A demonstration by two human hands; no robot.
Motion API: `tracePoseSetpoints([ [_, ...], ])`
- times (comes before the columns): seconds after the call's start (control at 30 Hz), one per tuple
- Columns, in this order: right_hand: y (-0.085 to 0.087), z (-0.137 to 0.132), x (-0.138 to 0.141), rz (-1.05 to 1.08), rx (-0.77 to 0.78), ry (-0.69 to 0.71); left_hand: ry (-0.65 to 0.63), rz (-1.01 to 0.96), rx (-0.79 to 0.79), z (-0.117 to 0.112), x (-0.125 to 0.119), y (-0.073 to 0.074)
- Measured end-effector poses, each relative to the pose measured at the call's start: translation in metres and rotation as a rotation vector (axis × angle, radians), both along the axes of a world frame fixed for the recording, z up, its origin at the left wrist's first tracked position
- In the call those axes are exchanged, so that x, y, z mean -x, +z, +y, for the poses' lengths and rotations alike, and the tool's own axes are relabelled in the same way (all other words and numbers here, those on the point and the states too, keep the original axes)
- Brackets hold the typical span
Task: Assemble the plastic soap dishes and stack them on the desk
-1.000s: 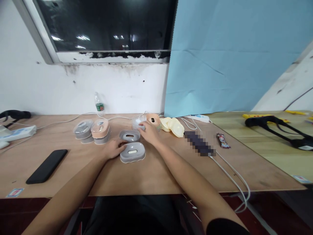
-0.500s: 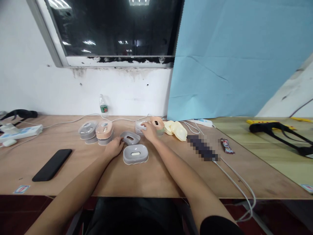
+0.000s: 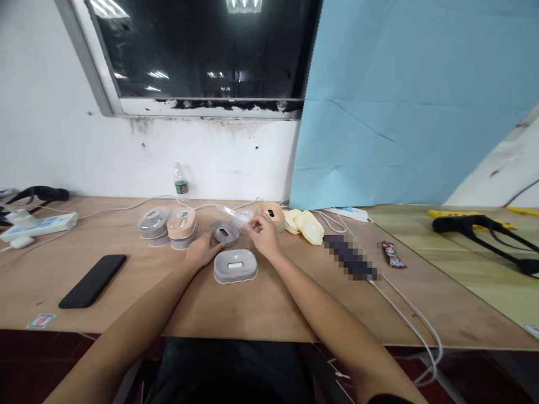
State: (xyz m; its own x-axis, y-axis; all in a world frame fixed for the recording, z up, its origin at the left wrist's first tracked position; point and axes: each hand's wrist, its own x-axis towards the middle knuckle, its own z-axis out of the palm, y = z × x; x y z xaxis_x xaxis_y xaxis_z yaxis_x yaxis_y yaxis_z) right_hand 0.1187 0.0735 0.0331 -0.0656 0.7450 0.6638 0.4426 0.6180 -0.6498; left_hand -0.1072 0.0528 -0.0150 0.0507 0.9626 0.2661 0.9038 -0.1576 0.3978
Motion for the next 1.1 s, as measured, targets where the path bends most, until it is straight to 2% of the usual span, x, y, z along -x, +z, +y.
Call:
tracePoseSetpoints([
  [0.07,0.000,-0.016,-0.006,0.075,0.100,0.105,0.045,-0.002,0.017,0.002,-0.003,0.004],
  [0.17,-0.010,-0.031,-0.016,0.241,0.357,0.203,0.075,-0.054,-0.015,-0.002,-0.004,0.009],
  [0.3,-0.024,-0.036,-0.020,0.438,0.741,0.361,-0.076,-0.213,-0.127,-0.016,0.002,0.012],
  [0.4,-0.027,-0.036,-0.015,0.515,0.897,0.447,-0.230,-0.296,-0.113,-0.026,0.006,0.015],
  [0.5,-0.026,-0.037,-0.011,0.517,0.930,0.428,-0.301,-0.350,-0.155,-0.032,0.005,0.017],
  [0.57,-0.025,-0.037,-0.012,0.431,0.921,0.395,-0.310,-0.373,-0.186,-0.032,0.003,0.018],
  [0.7,-0.026,-0.038,-0.017,0.150,0.796,0.297,-0.318,-0.361,-0.080,-0.029,0.001,0.015],
  [0.8,-0.030,-0.035,-0.021,-0.031,0.694,0.279,-0.276,-0.352,-0.009,-0.024,0.001,0.012],
  [0.97,-0.034,-0.030,-0.024,-0.277,0.721,0.304,-0.312,-0.193,0.004,-0.021,0.004,0.013],
  [1.1,-0.035,-0.028,-0.026,-0.309,0.723,0.277,-0.331,-0.103,-0.013,-0.025,0.001,0.018],
])
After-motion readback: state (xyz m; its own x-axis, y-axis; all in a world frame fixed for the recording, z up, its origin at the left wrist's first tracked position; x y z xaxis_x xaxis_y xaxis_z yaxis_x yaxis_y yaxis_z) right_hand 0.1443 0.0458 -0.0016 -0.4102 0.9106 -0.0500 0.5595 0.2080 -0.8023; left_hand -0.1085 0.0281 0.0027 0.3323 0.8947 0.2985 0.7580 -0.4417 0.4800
